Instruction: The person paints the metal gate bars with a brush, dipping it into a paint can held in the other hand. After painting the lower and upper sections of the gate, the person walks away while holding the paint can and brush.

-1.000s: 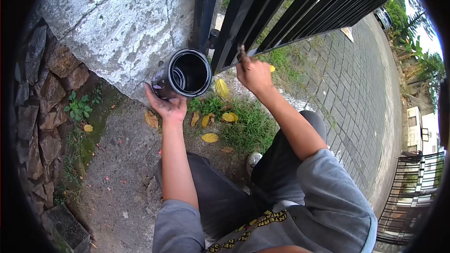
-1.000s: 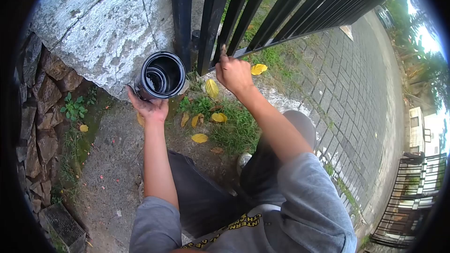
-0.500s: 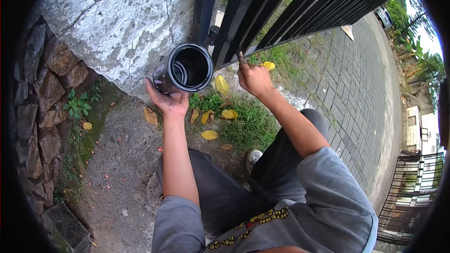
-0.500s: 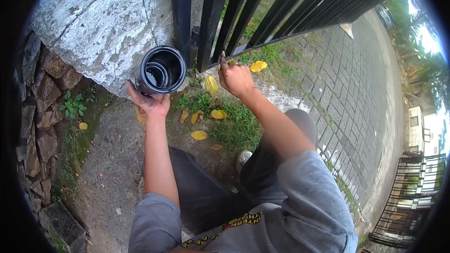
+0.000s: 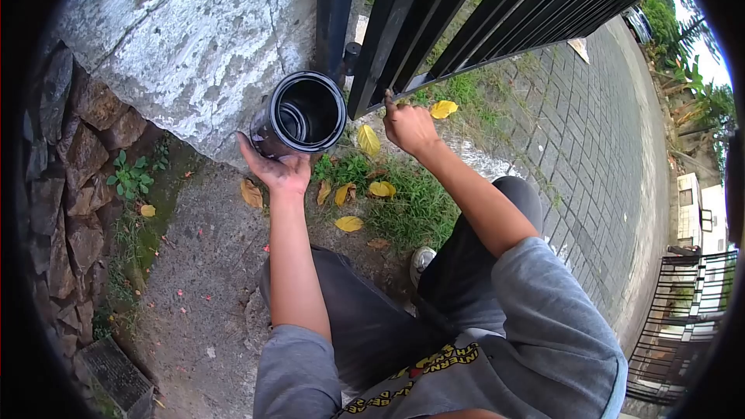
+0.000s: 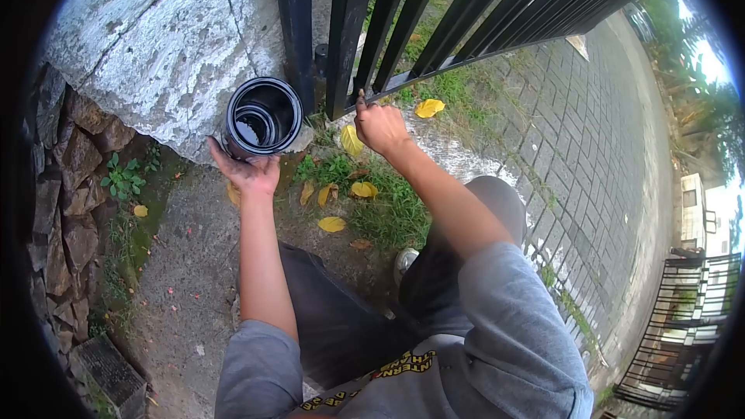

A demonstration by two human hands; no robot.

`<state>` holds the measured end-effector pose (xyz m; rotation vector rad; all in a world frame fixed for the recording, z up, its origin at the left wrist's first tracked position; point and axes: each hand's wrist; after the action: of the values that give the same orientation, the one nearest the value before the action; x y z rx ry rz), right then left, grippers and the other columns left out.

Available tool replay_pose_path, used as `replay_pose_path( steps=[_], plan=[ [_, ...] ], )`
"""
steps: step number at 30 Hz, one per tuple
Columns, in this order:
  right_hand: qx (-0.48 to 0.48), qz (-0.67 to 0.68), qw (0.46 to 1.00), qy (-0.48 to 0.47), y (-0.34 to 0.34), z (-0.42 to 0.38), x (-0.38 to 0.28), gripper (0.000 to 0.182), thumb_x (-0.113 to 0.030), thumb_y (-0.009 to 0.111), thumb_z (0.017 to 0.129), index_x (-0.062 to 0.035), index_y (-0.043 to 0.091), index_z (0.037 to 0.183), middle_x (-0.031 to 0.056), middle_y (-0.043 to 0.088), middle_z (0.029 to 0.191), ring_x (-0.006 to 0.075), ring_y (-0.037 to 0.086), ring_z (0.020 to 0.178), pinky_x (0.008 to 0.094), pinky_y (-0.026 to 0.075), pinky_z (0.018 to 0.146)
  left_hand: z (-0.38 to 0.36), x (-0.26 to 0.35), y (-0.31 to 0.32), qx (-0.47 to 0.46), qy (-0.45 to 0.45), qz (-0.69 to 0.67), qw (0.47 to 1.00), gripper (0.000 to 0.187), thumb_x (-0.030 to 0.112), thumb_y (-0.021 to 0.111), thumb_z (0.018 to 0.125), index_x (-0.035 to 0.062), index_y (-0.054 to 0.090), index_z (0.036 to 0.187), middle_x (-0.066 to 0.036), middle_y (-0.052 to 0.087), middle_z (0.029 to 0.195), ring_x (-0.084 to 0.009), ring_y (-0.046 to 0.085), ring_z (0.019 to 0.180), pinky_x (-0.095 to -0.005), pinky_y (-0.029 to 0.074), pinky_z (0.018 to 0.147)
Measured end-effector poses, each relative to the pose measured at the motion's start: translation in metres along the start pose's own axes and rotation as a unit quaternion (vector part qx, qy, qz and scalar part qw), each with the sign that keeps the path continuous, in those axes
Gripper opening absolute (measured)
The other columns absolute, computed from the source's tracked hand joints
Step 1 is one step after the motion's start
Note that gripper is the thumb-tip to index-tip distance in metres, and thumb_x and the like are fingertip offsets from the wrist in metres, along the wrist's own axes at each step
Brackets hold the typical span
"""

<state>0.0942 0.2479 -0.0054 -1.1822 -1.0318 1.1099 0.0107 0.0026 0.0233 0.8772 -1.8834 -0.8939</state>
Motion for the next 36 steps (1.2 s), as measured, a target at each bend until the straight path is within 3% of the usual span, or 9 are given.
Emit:
replay_pose_path(
  steps=[3,7,8,11,13,15,21,23,36],
  plan=[
    [0.111,0.029,0.993,0.004,-0.008,-0.001,-0.001,0.057,-0.020,0.054,0.089,0.0068,0.046,0.139,0.0198,0.068,0.072,0.0367,0.067,0.062,0.0476,0.055,0.058,0.008,0.002,-0.011,-0.025,-0.002,0.000,1.000,0.080,0.072,0.052,0.084,0.0168,0.046,0.142,-0.006,0.053,0.141,-0.0277,0.055,0.124,-0.0499,0.052,0.090],
    [-0.032,0.012,0.999,0.012,0.000,-0.001,-0.001,0.062,-0.021,0.055,0.090,0.0082,0.040,0.143,0.0199,0.068,0.076,0.0354,0.066,0.060,0.0471,0.054,0.058,0.008,0.004,-0.010,-0.017,0.001,0.009,1.000,0.081,0.073,0.052,0.084,0.0161,0.047,0.142,-0.005,0.052,0.141,-0.0276,0.053,0.126,-0.0497,0.051,0.092],
    [0.103,0.034,0.994,-0.006,0.003,-0.002,0.001,0.063,-0.020,0.054,0.090,0.0082,0.038,0.144,0.0198,0.068,0.074,0.0351,0.067,0.060,0.0476,0.054,0.059,0.012,0.006,-0.012,-0.024,0.004,0.013,1.000,0.082,0.073,0.052,0.084,0.0162,0.047,0.142,-0.005,0.052,0.141,-0.0275,0.052,0.126,-0.0494,0.050,0.092],
    [0.101,-0.021,0.995,-0.002,0.011,0.000,0.007,0.069,-0.021,0.057,0.088,-0.0013,0.033,0.150,0.0194,0.067,0.070,0.0374,0.066,0.060,0.0483,0.054,0.056,0.010,0.000,-0.017,-0.024,0.005,0.018,1.000,0.083,0.074,0.052,0.083,0.0162,0.045,0.143,-0.005,0.052,0.142,-0.0275,0.051,0.127,-0.0487,0.049,0.094],
    [-0.093,-0.011,0.995,0.021,0.010,0.004,0.000,0.067,-0.019,0.053,0.089,0.0094,0.033,0.146,0.0224,0.067,0.080,0.0361,0.067,0.061,0.0472,0.055,0.058,0.007,0.000,-0.009,-0.012,0.012,0.025,1.000,0.084,0.074,0.052,0.083,0.0160,0.044,0.144,-0.005,0.052,0.142,-0.0277,0.052,0.127,-0.0484,0.049,0.094],
    [0.094,0.041,0.994,0.026,0.000,-0.004,-0.004,0.059,-0.018,0.058,0.088,0.0000,0.044,0.143,0.0198,0.067,0.075,0.0374,0.066,0.060,0.0476,0.056,0.058,0.011,0.001,-0.011,-0.015,0.000,0.024,1.000,0.086,0.075,0.052,0.083,0.0161,0.043,0.145,-0.006,0.050,0.144,-0.0283,0.049,0.129,-0.0508,0.047,0.097],
    [0.012,0.021,1.000,-0.004,-0.019,-0.014,0.008,0.065,-0.020,0.059,0.088,0.0067,0.041,0.143,0.0188,0.066,0.078,0.0335,0.066,0.060,0.0446,0.055,0.056,0.005,-0.001,-0.003,0.028,-0.004,0.020,0.999,0.088,0.075,0.053,0.081,0.0177,0.041,0.147,-0.006,0.048,0.145,-0.0292,0.045,0.133,-0.0555,0.044,0.101],
    [0.213,0.100,0.972,-0.023,-0.033,-0.018,0.014,0.049,-0.017,0.063,0.085,0.0051,0.057,0.128,0.0167,0.065,0.075,0.0332,0.065,0.059,0.0441,0.054,0.055,0.007,0.000,-0.004,-0.005,-0.006,0.021,1.000,0.090,0.076,0.054,0.081,0.0165,0.040,0.147,-0.006,0.047,0.146,-0.0288,0.047,0.132,-0.0505,0.046,0.096],
    [0.296,0.095,0.946,-0.091,-0.052,-0.029,0.027,0.041,-0.008,0.065,0.081,0.0050,0.063,0.119,0.0160,0.063,0.072,0.0284,0.063,0.055,0.0405,0.052,0.051,0.007,-0.017,-0.001,0.001,-0.030,0.015,0.999,0.086,0.074,0.054,0.082,0.0175,0.041,0.146,-0.006,0.051,0.142,-0.0262,0.053,0.126,-0.0483,0.053,0.088]
  ],
)
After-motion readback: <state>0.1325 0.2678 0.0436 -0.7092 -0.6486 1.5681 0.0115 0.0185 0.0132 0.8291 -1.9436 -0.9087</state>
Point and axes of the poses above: each hand's wrist, its own z-axis towards the middle knuckle, its own y-axis out of the palm, x = y × z
